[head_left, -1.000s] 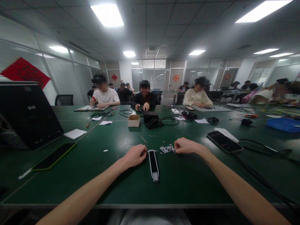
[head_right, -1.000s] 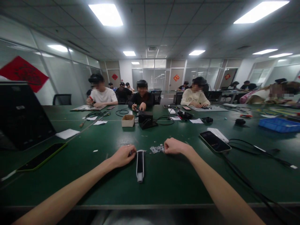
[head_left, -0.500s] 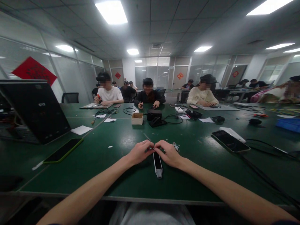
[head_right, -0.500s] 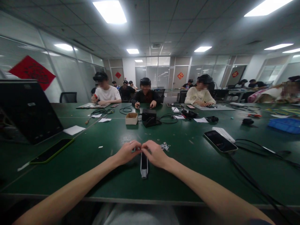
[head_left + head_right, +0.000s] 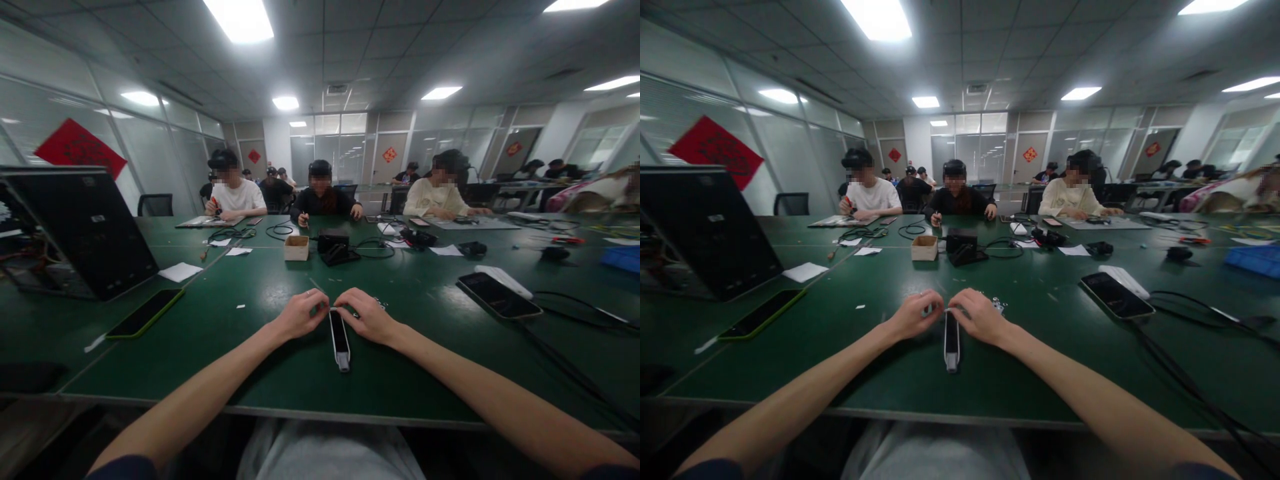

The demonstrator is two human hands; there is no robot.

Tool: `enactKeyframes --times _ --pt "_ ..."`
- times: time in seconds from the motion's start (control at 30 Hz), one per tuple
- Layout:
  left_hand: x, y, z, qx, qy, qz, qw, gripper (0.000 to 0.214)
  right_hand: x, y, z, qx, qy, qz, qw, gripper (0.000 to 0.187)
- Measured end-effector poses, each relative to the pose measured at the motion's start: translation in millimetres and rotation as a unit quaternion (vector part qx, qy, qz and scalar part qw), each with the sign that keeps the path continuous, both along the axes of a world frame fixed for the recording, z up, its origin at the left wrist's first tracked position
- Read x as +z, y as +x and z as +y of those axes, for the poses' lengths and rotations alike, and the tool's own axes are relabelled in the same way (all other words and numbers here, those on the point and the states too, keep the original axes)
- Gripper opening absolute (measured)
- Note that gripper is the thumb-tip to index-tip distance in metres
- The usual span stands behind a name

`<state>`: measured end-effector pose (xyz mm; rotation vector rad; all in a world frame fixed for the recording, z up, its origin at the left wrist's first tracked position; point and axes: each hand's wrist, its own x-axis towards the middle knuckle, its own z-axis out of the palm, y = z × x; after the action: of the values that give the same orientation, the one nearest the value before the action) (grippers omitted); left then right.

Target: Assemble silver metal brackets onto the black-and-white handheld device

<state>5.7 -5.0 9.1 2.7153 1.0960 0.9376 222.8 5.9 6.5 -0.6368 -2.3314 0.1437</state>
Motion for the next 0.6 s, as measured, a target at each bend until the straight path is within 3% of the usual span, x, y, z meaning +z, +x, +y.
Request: enactKeyframes --times 0.2,0.37,0.6 --pt "0.4 -15 12 0.030 -0.047 0.071 0.996 0.007 6.3 20 12 -0.061 0.008 -0.085 0.994 0.015" --pt "-1.4 -18 17 0.032 -0.072 0.127 0.989 0.009 3.1 24 16 -0.067 -0.010 -0.165 0.984 0.015" --pt "-8.6 -17 20 0.015 -0.083 0.103 0.991 0.010 -3.4 18 17 -0.074 -0.013 -0.183 0.980 0.016"
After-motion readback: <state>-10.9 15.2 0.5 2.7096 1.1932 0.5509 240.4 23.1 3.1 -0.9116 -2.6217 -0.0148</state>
